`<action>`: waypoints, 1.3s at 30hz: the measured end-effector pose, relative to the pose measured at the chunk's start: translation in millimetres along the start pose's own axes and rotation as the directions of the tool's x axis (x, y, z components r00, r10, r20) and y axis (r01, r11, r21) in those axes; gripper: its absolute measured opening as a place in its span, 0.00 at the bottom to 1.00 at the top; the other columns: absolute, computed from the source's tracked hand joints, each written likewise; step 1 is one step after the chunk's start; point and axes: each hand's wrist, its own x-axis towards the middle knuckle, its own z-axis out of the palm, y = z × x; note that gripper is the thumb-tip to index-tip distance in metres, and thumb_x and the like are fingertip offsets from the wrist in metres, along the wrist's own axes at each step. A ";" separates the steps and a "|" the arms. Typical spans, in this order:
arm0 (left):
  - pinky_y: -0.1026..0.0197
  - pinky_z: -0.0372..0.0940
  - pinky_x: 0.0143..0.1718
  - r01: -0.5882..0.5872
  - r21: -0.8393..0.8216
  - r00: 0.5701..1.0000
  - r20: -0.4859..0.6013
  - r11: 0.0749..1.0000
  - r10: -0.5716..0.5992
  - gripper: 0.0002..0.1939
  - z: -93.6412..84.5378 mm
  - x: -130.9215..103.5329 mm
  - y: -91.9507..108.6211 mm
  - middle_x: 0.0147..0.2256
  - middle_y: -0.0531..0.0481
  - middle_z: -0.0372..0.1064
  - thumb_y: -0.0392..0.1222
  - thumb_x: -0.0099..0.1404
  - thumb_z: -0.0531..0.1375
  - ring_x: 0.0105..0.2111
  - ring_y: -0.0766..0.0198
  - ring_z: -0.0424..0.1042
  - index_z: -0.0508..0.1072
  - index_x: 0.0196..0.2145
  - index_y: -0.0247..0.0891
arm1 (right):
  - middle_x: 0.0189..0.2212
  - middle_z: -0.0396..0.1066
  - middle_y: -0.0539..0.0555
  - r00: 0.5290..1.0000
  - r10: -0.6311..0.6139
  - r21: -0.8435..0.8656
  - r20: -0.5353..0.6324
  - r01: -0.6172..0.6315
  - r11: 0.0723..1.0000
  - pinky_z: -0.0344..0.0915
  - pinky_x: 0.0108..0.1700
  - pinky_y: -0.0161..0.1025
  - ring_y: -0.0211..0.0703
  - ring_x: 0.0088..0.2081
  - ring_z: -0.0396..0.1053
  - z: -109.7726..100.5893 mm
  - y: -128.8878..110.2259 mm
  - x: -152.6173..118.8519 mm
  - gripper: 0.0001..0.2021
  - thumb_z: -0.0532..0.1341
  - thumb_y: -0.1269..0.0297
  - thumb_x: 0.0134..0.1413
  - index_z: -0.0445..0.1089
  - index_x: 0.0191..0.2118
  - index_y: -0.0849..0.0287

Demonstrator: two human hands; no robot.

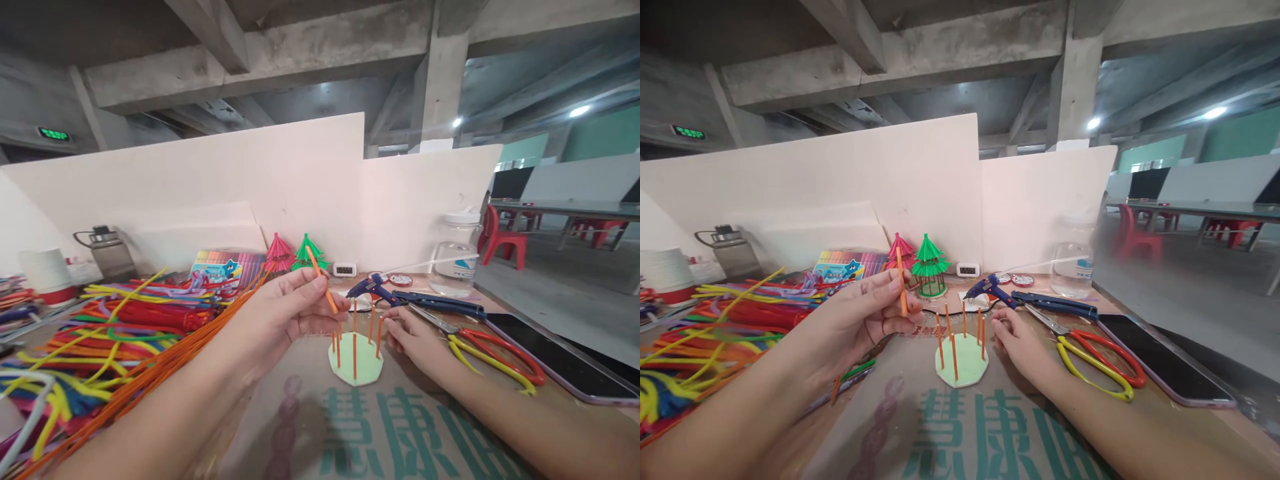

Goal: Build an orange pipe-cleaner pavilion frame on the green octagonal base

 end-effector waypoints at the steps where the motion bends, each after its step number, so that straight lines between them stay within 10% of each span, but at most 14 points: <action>1: 0.68 0.74 0.30 0.004 -0.008 1.000 0.003 1.000 -0.004 0.17 -0.9 0.5 -0.2 0.28 0.52 0.78 0.48 0.51 0.76 0.28 0.66 0.78 0.76 0.30 0.35 | 0.19 0.64 0.44 1.000 -0.003 0.000 0.004 0.003 1.000 0.52 0.24 0.36 0.38 0.21 0.58 -0.2 0.0 -0.6 0.23 0.57 0.39 0.52 0.63 0.41 0.55; 9: 0.71 0.71 0.34 -0.052 -0.011 0.997 0.057 0.999 0.052 0.16 -0.8 1.5 -3.3 0.27 0.53 0.78 0.50 0.55 0.74 0.30 0.69 0.77 0.77 0.28 0.35 | 0.19 0.63 0.44 0.994 -0.073 -0.046 -0.076 0.069 0.997 0.52 0.24 0.36 0.37 0.21 0.58 -6.4 -2.8 -0.9 0.21 0.58 0.41 0.56 0.65 0.39 0.56; 14: 0.69 0.70 0.40 -0.099 -0.006 0.991 0.092 0.995 0.099 0.14 2.1 0.6 -5.8 0.28 0.51 0.79 0.49 0.59 0.72 0.31 0.68 0.77 0.77 0.30 0.36 | 0.21 0.57 0.45 0.870 -0.378 -0.173 -0.317 0.338 0.925 0.54 0.27 0.36 0.36 0.24 0.55 -24.4 -40.2 -21.0 0.20 0.58 0.44 0.61 0.64 0.28 0.56; 22: 0.62 0.71 0.42 -0.075 -0.018 0.990 0.122 0.997 0.076 0.12 7.3 -3.8 -4.5 0.32 0.49 0.80 0.47 0.66 0.66 0.34 0.63 0.79 0.76 0.32 0.35 | 0.26 0.71 0.47 0.803 -0.543 -0.312 0.246 0.596 0.740 0.61 0.31 0.33 0.36 0.28 0.66 2.4 -126.7 -66.0 0.11 0.63 0.53 0.62 0.74 0.42 0.55; 27: 0.63 0.70 0.42 -0.141 0.027 0.984 0.109 0.990 0.138 0.13 6.9 -4.1 -0.3 0.30 0.50 0.79 0.47 0.67 0.65 0.32 0.64 0.78 0.77 0.30 0.35 | 0.23 0.68 0.47 0.724 -0.659 -0.268 0.204 0.688 0.674 0.60 0.29 0.32 0.34 0.25 0.65 7.3 -141.3 -62.2 0.15 0.55 0.60 0.69 0.71 0.30 0.56; 32: 0.60 0.68 0.52 -0.168 0.026 0.985 0.050 0.986 0.166 0.11 5.0 -1.7 2.3 0.31 0.49 0.79 0.43 0.68 0.64 0.37 0.62 0.79 0.76 0.29 0.35 | 0.25 0.72 0.47 0.724 -0.688 -0.400 -0.045 0.618 0.676 0.64 0.32 0.34 0.36 0.27 0.69 -31.9 -154.6 -62.3 0.13 0.55 0.58 0.69 0.76 0.37 0.51; 39: 0.62 0.69 0.49 -0.131 0.023 0.991 0.036 0.991 0.130 0.10 2.5 0.6 -3.5 0.33 0.50 0.80 0.45 0.65 0.66 0.39 0.62 0.79 0.78 0.32 0.37 | 0.30 0.78 0.53 0.793 -0.554 -0.609 0.253 0.575 0.546 0.65 0.31 0.38 0.42 0.30 0.73 -53.4 -165.8 -57.1 0.18 0.59 0.51 0.64 0.77 0.28 0.54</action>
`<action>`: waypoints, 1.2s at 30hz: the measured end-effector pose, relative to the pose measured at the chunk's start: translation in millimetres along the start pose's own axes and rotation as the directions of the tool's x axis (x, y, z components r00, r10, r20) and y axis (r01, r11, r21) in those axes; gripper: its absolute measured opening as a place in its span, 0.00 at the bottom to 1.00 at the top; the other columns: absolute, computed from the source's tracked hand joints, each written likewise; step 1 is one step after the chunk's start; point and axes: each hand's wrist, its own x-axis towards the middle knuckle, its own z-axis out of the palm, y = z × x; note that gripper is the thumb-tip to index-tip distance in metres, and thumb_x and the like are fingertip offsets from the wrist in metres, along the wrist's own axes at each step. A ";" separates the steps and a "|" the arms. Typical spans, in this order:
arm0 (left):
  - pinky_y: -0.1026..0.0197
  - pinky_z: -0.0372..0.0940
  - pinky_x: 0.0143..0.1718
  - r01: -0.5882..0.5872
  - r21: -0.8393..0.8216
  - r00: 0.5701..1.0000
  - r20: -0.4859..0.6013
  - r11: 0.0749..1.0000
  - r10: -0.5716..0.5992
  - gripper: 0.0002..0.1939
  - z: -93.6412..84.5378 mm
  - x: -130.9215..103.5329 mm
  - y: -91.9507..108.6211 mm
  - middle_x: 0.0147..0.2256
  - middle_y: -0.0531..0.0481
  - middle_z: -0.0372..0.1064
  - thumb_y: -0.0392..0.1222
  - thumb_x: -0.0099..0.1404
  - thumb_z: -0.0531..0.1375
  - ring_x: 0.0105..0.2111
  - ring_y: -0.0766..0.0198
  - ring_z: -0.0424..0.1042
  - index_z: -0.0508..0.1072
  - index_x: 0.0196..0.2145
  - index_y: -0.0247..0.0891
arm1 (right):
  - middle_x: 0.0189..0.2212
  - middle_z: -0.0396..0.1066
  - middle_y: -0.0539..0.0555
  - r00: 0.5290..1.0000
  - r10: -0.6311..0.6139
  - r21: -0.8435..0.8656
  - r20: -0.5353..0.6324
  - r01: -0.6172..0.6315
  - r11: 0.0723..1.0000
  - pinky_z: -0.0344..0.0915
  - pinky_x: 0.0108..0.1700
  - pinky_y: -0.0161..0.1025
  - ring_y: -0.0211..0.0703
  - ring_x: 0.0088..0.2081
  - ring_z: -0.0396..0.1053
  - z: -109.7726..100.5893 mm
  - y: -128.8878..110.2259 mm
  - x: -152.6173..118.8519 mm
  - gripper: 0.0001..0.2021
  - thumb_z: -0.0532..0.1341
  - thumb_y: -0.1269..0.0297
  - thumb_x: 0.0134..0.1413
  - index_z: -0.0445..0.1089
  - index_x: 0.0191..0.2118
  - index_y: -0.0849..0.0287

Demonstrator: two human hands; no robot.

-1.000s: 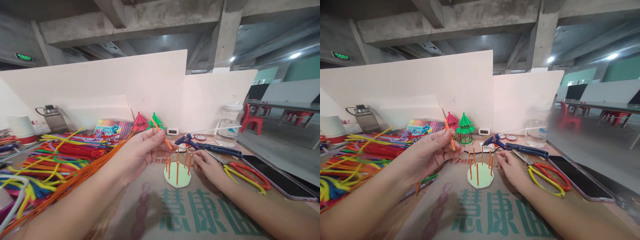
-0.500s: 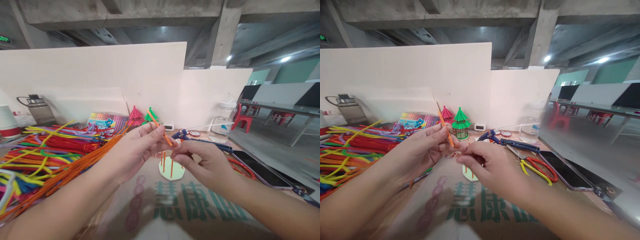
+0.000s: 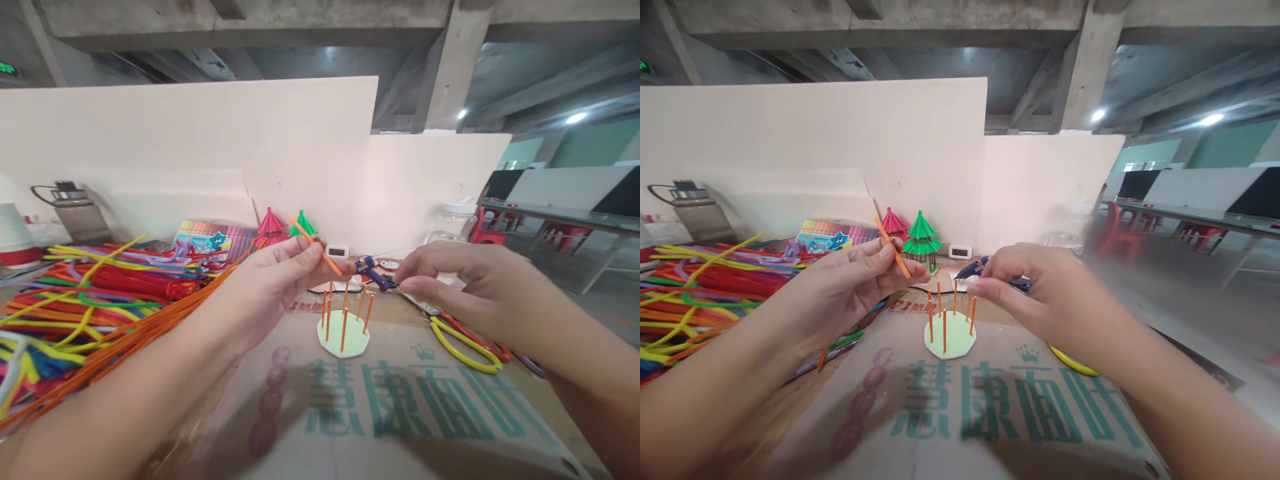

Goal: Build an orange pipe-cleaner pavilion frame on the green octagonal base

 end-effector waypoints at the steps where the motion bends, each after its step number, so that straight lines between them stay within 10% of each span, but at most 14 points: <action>1: 0.63 0.69 0.47 -0.014 0.026 1.000 0.007 1.000 0.013 0.10 -0.7 -0.3 -1.3 0.33 0.51 0.79 0.47 0.64 0.67 0.39 0.63 0.78 0.78 0.32 0.37 | 0.30 0.78 0.53 1.000 -0.013 0.015 -0.002 0.013 1.000 0.64 0.32 0.38 0.42 0.30 0.73 2.4 -2.9 -1.1 0.20 0.58 0.50 0.65 0.76 0.28 0.55; 8: 0.65 0.67 0.40 -0.175 0.397 0.984 0.063 0.901 0.164 0.05 3.0 -6.9 -5.1 0.32 0.53 0.76 0.44 0.64 0.67 0.36 0.64 0.74 0.80 0.35 0.40 | 0.37 0.79 0.51 0.996 -0.089 0.083 0.012 0.088 0.993 0.65 0.39 0.38 0.43 0.38 0.74 26.0 -20.2 -10.3 0.12 0.60 0.54 0.65 0.77 0.46 0.50; 16: 0.61 0.65 0.44 -0.359 0.719 0.931 0.234 0.595 0.279 0.04 13.3 -14.4 -5.8 0.34 0.51 0.77 0.41 0.65 0.65 0.38 0.60 0.74 0.81 0.33 0.42 | 0.30 0.74 0.49 0.973 -0.078 0.195 0.218 0.035 0.980 0.59 0.37 0.36 0.39 0.34 0.68 51.4 -14.4 -7.2 0.12 0.57 0.60 0.68 0.74 0.33 0.56; 31: 0.62 0.64 0.43 -0.356 0.752 0.928 0.212 0.555 0.308 0.10 15.4 -20.0 -1.0 0.36 0.50 0.79 0.44 0.68 0.62 0.39 0.59 0.75 0.82 0.32 0.43 | 0.30 0.76 0.47 0.955 0.013 0.186 0.295 -0.071 0.980 0.58 0.36 0.35 0.39 0.32 0.68 58.4 -12.9 -9.9 0.08 0.62 0.59 0.63 0.75 0.34 0.53; 36: 0.64 0.66 0.37 -0.160 0.478 0.986 0.036 0.864 0.163 0.11 5.7 -9.3 -7.1 0.33 0.51 0.76 0.50 0.65 0.65 0.34 0.63 0.74 0.78 0.34 0.39 | 0.27 0.74 0.48 0.956 0.011 0.225 0.293 -0.080 0.971 0.58 0.32 0.34 0.38 0.29 0.66 52.9 -15.3 -9.2 0.14 0.59 0.57 0.66 0.73 0.31 0.56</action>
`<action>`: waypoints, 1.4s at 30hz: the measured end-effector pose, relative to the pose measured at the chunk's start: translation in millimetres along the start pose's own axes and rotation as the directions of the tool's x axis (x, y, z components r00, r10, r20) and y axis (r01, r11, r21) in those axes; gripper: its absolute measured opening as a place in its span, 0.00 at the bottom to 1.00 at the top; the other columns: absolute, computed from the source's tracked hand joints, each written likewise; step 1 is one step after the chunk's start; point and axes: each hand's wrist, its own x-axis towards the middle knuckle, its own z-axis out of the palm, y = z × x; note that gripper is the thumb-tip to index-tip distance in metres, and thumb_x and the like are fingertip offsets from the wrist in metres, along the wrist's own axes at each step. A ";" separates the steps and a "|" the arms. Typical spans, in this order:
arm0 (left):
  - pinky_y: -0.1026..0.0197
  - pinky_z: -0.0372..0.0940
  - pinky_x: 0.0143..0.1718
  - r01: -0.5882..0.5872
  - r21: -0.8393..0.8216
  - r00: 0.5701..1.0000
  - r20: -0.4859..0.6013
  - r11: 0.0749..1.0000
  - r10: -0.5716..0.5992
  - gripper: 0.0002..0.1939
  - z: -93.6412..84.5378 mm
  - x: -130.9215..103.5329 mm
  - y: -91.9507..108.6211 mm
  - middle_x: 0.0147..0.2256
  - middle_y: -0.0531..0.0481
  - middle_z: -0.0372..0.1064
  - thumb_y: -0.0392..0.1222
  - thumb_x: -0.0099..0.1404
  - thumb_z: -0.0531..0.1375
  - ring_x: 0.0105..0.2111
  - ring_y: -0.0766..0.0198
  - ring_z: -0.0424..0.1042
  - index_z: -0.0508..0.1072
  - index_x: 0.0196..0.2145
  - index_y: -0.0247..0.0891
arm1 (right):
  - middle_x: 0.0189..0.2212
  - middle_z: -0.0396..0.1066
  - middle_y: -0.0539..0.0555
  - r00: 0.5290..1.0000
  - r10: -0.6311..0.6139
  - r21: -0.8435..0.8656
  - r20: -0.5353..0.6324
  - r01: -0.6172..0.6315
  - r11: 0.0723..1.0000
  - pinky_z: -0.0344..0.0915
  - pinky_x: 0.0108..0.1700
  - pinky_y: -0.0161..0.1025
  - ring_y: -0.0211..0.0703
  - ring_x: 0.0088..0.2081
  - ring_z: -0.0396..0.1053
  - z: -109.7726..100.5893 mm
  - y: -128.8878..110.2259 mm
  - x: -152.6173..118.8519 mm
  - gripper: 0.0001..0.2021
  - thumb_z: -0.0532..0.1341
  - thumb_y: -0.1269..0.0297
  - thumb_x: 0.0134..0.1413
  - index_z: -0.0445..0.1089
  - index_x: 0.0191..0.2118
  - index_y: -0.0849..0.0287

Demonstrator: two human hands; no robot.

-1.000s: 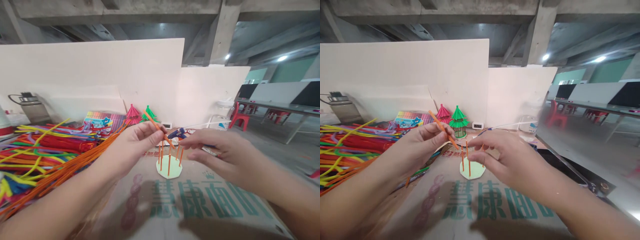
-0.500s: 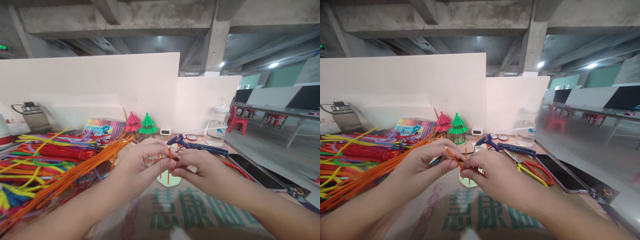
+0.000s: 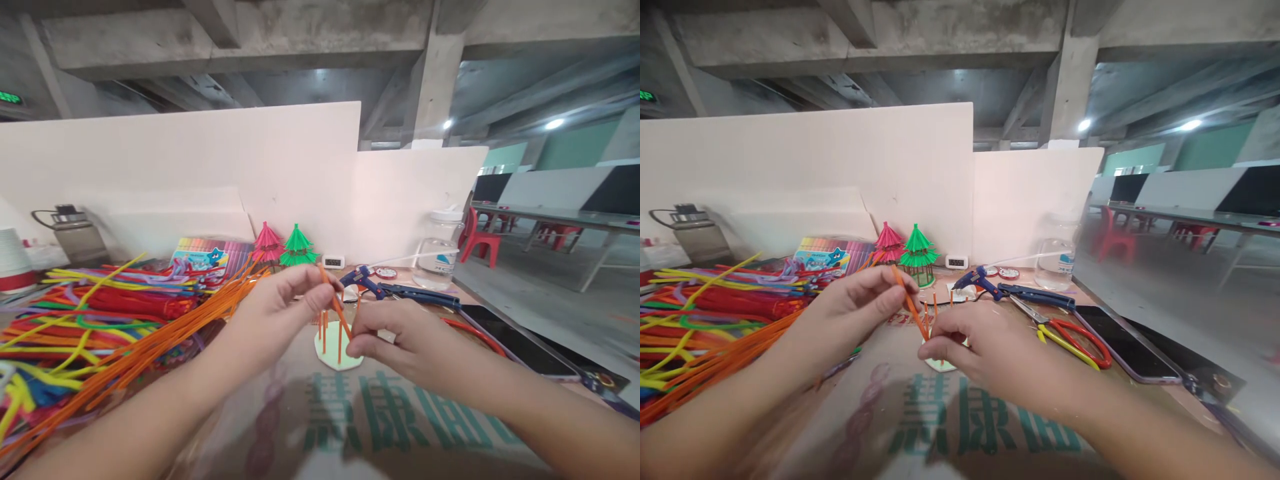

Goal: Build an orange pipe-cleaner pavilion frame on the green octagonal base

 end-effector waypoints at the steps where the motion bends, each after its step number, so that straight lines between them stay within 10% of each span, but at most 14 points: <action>1: 0.64 0.66 0.37 0.045 -0.126 0.999 -0.008 0.991 -0.046 0.12 -1.1 3.3 -3.3 0.32 0.52 0.76 0.50 0.63 0.67 0.33 0.64 0.73 0.77 0.34 0.39 | 0.26 0.74 0.48 1.000 -0.002 0.007 0.006 0.002 1.000 0.58 0.32 0.34 0.37 0.28 0.66 -1.7 -0.9 0.0 0.14 0.57 0.58 0.67 0.73 0.30 0.56; 12: 0.68 0.70 0.31 0.260 -0.596 0.928 -0.063 0.760 -0.367 0.07 -2.1 15.6 -8.4 0.25 0.51 0.74 0.39 0.66 0.65 0.26 0.68 0.74 0.75 0.31 0.35 | 0.20 0.70 0.48 0.984 -0.018 -0.119 -0.179 -0.003 0.993 0.55 0.26 0.35 0.37 0.23 0.64 -31.3 1.5 -2.2 0.18 0.56 0.55 0.65 0.71 0.25 0.55; 20: 0.66 0.70 0.36 0.171 -0.513 0.939 -0.172 0.841 -0.297 0.11 -15.2 22.7 -9.6 0.30 0.51 0.76 0.46 0.62 0.69 0.30 0.68 0.74 0.76 0.34 0.36 | 0.26 0.77 0.51 0.946 0.306 -0.327 -0.109 -0.325 0.888 0.58 0.28 0.37 0.43 0.27 0.70 -68.2 80.3 10.8 0.13 0.60 0.53 0.59 0.78 0.33 0.53; 31: 0.65 0.71 0.33 0.141 -0.484 0.911 -0.279 0.864 -0.305 0.07 -23.4 28.7 -11.5 0.33 0.48 0.77 0.43 0.68 0.63 0.30 0.65 0.76 0.76 0.37 0.35 | 0.48 0.79 0.60 0.883 0.449 -0.199 -0.137 -0.469 0.861 0.68 0.46 0.39 0.52 0.47 0.76 6.6 190.1 60.8 0.21 0.66 0.57 0.57 0.74 0.54 0.60; 42: 0.63 0.70 0.36 0.100 -0.496 0.935 -0.249 0.863 -0.252 0.11 -31.9 29.4 -19.0 0.30 0.49 0.76 0.46 0.64 0.66 0.30 0.65 0.75 0.75 0.35 0.35 | 0.45 0.76 0.59 0.763 0.613 -0.070 -0.206 -0.636 0.769 0.73 0.47 0.47 0.49 0.45 0.75 40.0 200.6 92.9 0.13 0.63 0.59 0.63 0.73 0.48 0.63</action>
